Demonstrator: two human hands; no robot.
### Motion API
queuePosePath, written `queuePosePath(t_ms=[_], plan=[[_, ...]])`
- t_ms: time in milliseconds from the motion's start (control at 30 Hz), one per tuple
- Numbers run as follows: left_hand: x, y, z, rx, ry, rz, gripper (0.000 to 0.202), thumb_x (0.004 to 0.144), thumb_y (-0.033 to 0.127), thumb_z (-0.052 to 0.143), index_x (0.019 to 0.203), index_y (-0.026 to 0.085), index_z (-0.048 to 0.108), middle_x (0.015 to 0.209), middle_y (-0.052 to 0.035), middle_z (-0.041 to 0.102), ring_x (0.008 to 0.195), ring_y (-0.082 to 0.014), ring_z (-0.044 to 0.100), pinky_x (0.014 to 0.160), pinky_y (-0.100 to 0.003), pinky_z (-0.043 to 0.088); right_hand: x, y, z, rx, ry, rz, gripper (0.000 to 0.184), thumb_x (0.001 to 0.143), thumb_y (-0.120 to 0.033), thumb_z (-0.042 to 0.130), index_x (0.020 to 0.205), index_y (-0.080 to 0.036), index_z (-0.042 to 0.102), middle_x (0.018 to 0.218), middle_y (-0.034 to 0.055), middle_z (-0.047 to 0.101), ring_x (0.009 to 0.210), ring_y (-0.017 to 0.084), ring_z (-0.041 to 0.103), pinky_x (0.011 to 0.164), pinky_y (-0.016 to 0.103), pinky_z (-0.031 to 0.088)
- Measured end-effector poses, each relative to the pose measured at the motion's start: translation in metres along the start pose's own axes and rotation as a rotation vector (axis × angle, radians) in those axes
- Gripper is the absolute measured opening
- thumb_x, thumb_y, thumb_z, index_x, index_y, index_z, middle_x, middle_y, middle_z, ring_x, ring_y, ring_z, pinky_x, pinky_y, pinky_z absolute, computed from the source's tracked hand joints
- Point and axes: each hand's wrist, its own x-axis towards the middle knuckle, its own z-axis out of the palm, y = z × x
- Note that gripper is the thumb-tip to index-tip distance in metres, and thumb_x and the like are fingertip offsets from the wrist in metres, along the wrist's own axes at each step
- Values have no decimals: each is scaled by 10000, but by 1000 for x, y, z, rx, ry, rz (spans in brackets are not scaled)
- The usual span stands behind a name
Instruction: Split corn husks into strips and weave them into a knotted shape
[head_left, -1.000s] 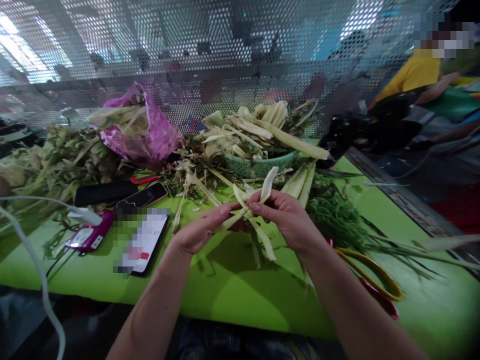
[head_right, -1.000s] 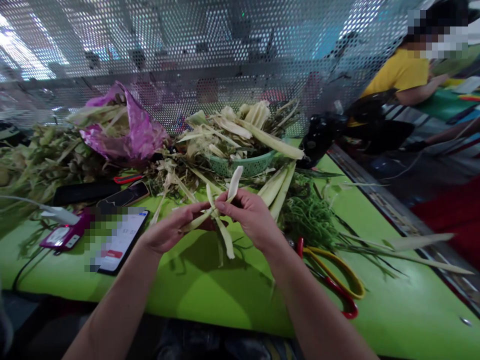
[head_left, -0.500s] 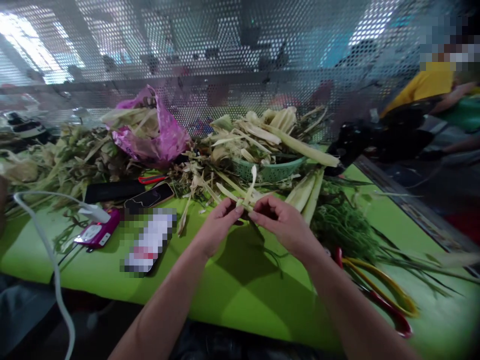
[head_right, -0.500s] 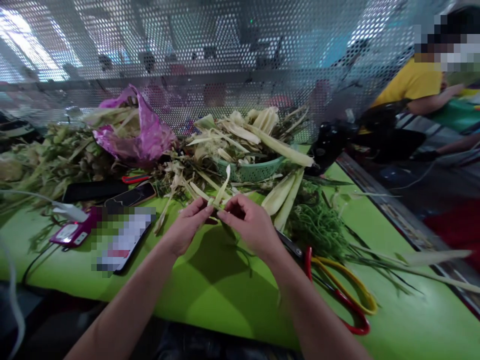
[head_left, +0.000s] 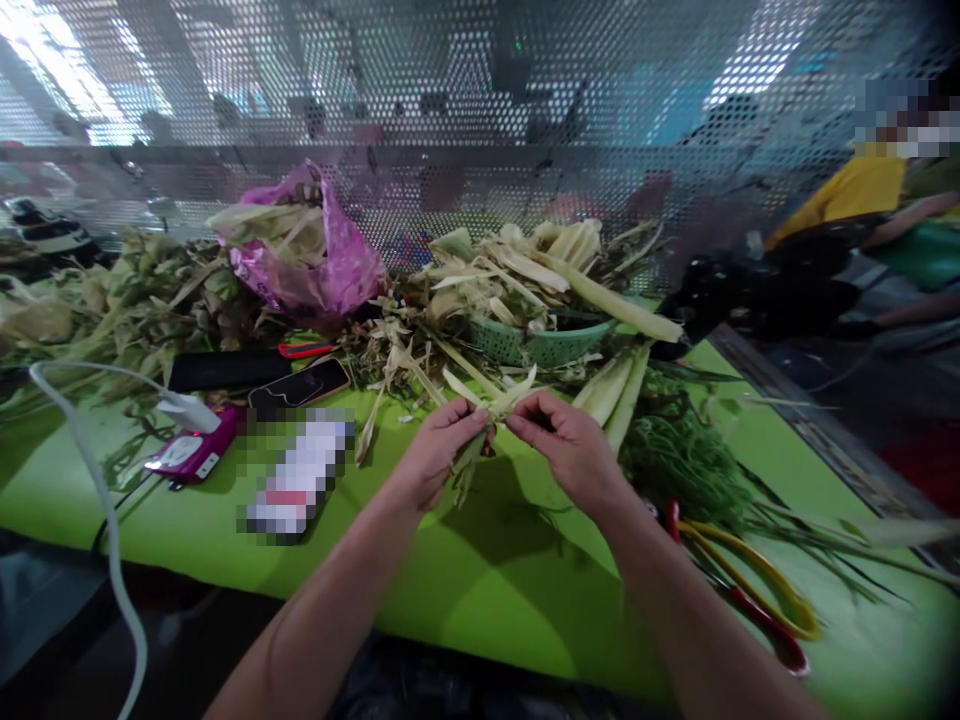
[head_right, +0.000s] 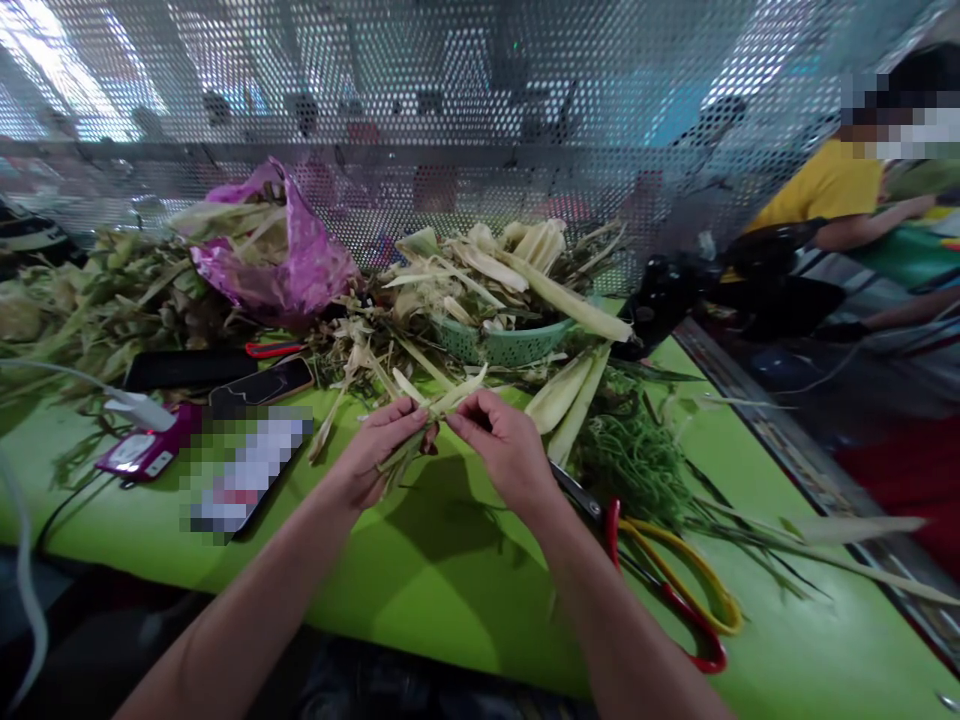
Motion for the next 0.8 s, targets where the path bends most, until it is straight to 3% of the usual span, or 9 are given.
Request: queuePosePath(t_ms=[233, 433, 500, 667, 800], plan=[[-1, 4, -1, 32, 19, -28, 257, 705, 339, 715, 787, 123, 603, 704, -24, 628, 566, -66, 515, 565, -199, 394, 0, -3, -3, -35, 18, -8, 190, 811, -356, 594, 733, -188, 550, 672, -11, 523, 640, 139, 468, 609, 270, 386], [2, -1, -2, 75, 138, 4, 288, 670, 346, 744, 847, 146, 637, 693, 9, 600, 569, -59, 501, 555, -190, 382, -6, -13, -4, -290, 383, -294, 135, 793, -314, 629, 871, -206, 606, 918, 58, 586, 884, 213, 535, 768, 348, 427], [3, -4, -2, 51, 159, 1, 287, 668, 356, 743, 842, 152, 642, 692, 5, 605, 576, -66, 514, 552, -194, 384, -9, -14, -2, -349, 342, -312, 123, 809, -329, 619, 825, -208, 603, 874, 53, 594, 860, 214, 538, 755, 352, 424], [6, -8, -3, -25, 168, 66, 276, 664, 365, 744, 817, 151, 660, 758, -22, 634, 645, -82, 542, 648, -219, 427, -10, -9, 10, -473, 67, -247, 181, 859, -378, 565, 850, -203, 609, 849, 50, 621, 830, 216, 537, 724, 340, 394], [5, -6, -2, 77, 170, 119, 254, 685, 357, 725, 816, 150, 657, 768, -15, 634, 675, -88, 529, 658, -218, 411, -11, -10, 15, -495, 20, -231, 206, 895, -336, 502, 760, -196, 567, 771, 36, 586, 749, 189, 503, 660, 305, 356]])
